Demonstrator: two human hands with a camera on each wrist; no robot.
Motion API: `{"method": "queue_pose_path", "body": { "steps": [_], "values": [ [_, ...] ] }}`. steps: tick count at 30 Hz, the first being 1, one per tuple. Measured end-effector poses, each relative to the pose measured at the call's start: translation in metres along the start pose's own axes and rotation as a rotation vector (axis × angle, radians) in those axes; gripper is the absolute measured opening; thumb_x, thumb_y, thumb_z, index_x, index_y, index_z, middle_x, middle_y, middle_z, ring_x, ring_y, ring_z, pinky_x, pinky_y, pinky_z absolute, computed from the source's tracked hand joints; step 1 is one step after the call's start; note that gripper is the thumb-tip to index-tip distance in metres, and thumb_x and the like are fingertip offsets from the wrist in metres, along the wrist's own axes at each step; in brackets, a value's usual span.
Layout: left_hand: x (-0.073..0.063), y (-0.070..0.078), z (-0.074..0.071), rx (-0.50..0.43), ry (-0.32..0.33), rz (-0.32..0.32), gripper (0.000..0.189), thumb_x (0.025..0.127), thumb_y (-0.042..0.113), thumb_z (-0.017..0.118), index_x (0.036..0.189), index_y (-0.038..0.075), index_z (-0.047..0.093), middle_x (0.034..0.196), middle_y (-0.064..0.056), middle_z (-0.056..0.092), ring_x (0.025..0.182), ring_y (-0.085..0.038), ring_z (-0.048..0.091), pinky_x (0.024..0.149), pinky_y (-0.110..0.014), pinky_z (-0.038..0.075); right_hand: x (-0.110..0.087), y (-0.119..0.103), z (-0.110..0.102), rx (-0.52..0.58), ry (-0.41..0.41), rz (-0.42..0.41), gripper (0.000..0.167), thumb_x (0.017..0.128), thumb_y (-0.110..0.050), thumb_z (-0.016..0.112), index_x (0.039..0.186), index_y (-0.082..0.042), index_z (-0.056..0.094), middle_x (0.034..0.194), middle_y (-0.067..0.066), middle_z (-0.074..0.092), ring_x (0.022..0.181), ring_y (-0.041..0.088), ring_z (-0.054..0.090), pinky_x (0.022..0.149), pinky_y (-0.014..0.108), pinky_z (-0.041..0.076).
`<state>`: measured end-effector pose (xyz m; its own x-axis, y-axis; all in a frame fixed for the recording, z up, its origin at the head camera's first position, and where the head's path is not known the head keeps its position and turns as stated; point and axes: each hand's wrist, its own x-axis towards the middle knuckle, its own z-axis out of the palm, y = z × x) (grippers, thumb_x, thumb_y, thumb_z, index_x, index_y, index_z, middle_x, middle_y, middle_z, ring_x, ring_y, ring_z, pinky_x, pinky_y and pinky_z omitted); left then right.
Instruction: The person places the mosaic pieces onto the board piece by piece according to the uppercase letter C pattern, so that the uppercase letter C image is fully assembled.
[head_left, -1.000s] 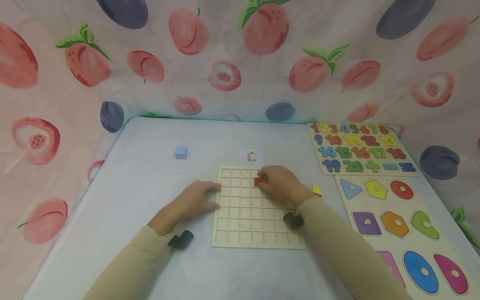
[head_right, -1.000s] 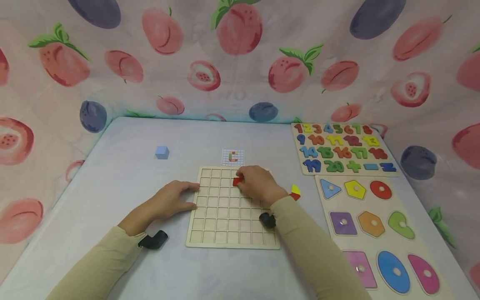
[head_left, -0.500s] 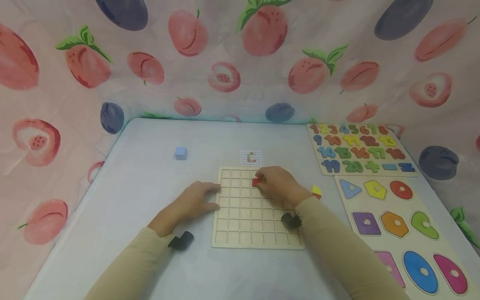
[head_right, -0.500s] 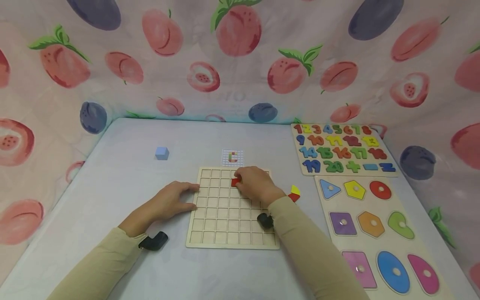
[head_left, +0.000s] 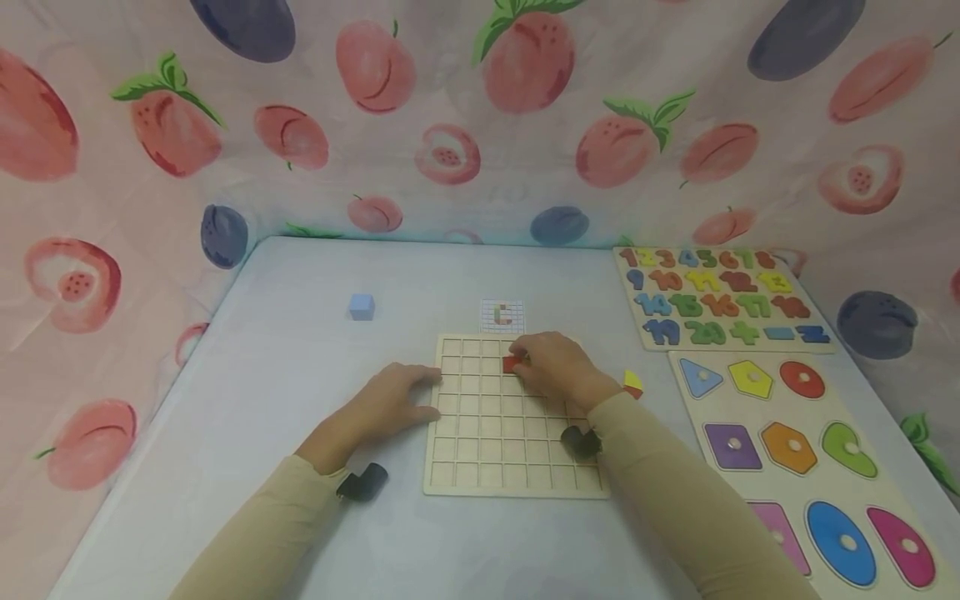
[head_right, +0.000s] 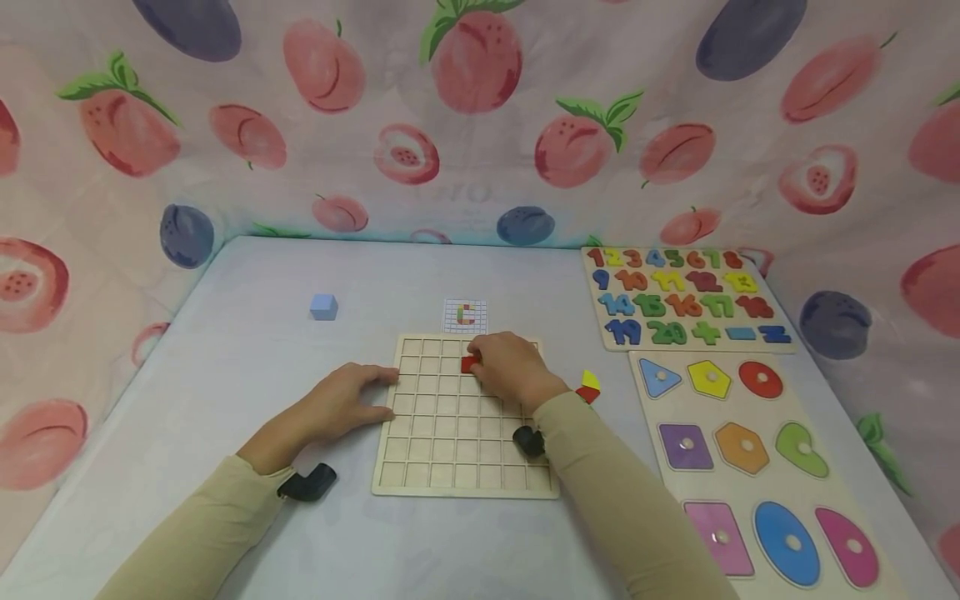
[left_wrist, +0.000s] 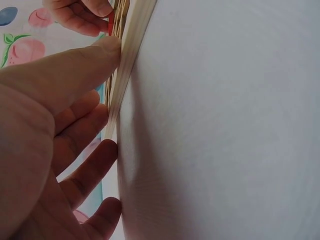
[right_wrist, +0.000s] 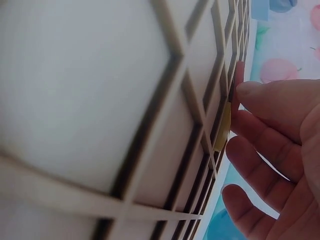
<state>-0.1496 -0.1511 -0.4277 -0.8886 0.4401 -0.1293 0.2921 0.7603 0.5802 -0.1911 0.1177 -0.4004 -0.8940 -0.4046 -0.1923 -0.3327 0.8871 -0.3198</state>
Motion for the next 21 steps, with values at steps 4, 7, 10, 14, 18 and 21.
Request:
{"method": "queue_pose_path", "body": {
  "steps": [4, 7, 10, 14, 18, 21],
  "values": [
    [0.000, 0.001, 0.000, 0.004, 0.001, 0.004, 0.054, 0.087, 0.021, 0.079, 0.135, 0.003, 0.061, 0.139, -0.013, 0.058, 0.134, -0.036, 0.046, 0.114, -0.047, 0.035, 0.000, 0.000, 0.000, -0.010, 0.009, 0.001, 0.035, 0.098, -0.023, 0.065, 0.129, -0.007, 0.066, 0.122, 0.008, 0.069, 0.114, 0.028, 0.061, 0.104, 0.044, 0.047],
    [0.000, 0.001, 0.000, 0.002, 0.000, 0.005, 0.054, 0.087, 0.021, 0.079, 0.135, 0.003, 0.061, 0.139, -0.012, 0.058, 0.134, -0.036, 0.046, 0.114, -0.047, 0.035, 0.001, 0.000, 0.000, -0.007, 0.004, 0.010, 0.036, 0.097, -0.023, 0.066, 0.129, -0.007, 0.066, 0.122, 0.008, 0.069, 0.112, 0.027, 0.061, 0.104, 0.044, 0.047],
    [0.000, 0.001, 0.000, 0.000, 0.000, 0.006, 0.054, 0.087, 0.021, 0.079, 0.135, 0.002, 0.061, 0.139, -0.012, 0.059, 0.134, -0.036, 0.046, 0.114, -0.047, 0.035, 0.001, -0.001, 0.001, 0.004, -0.006, 0.028, 0.037, 0.097, -0.023, 0.066, 0.131, -0.007, 0.065, 0.125, 0.008, 0.068, 0.115, 0.028, 0.060, 0.105, 0.045, 0.046],
    [-0.001, 0.002, 0.000, 0.001, -0.002, 0.004, 0.054, 0.087, 0.021, 0.079, 0.135, 0.002, 0.061, 0.139, -0.012, 0.059, 0.133, -0.036, 0.047, 0.114, -0.047, 0.035, -0.001, 0.002, 0.000, 0.047, -0.010, 0.057, 0.039, 0.097, -0.022, 0.063, 0.133, -0.007, 0.064, 0.128, 0.009, 0.066, 0.121, 0.028, 0.058, 0.107, 0.046, 0.044],
    [-0.001, 0.003, 0.000, 0.013, -0.001, -0.003, 0.054, 0.087, 0.021, 0.079, 0.135, 0.003, 0.061, 0.139, -0.013, 0.059, 0.133, -0.036, 0.047, 0.113, -0.048, 0.035, -0.006, 0.011, -0.007, 0.091, 0.019, 0.053, 0.039, 0.095, -0.019, 0.061, 0.133, -0.007, 0.063, 0.127, 0.009, 0.067, 0.119, 0.029, 0.061, 0.103, 0.047, 0.047],
    [-0.001, 0.003, -0.001, 0.017, -0.001, -0.006, 0.054, 0.087, 0.022, 0.079, 0.135, 0.003, 0.061, 0.139, -0.013, 0.059, 0.133, -0.036, 0.047, 0.113, -0.047, 0.035, -0.012, 0.019, -0.013, 0.114, 0.039, 0.054, 0.040, 0.095, -0.019, 0.064, 0.133, -0.007, 0.062, 0.127, 0.010, 0.067, 0.115, 0.030, 0.062, 0.099, 0.048, 0.050]
  ]
}}
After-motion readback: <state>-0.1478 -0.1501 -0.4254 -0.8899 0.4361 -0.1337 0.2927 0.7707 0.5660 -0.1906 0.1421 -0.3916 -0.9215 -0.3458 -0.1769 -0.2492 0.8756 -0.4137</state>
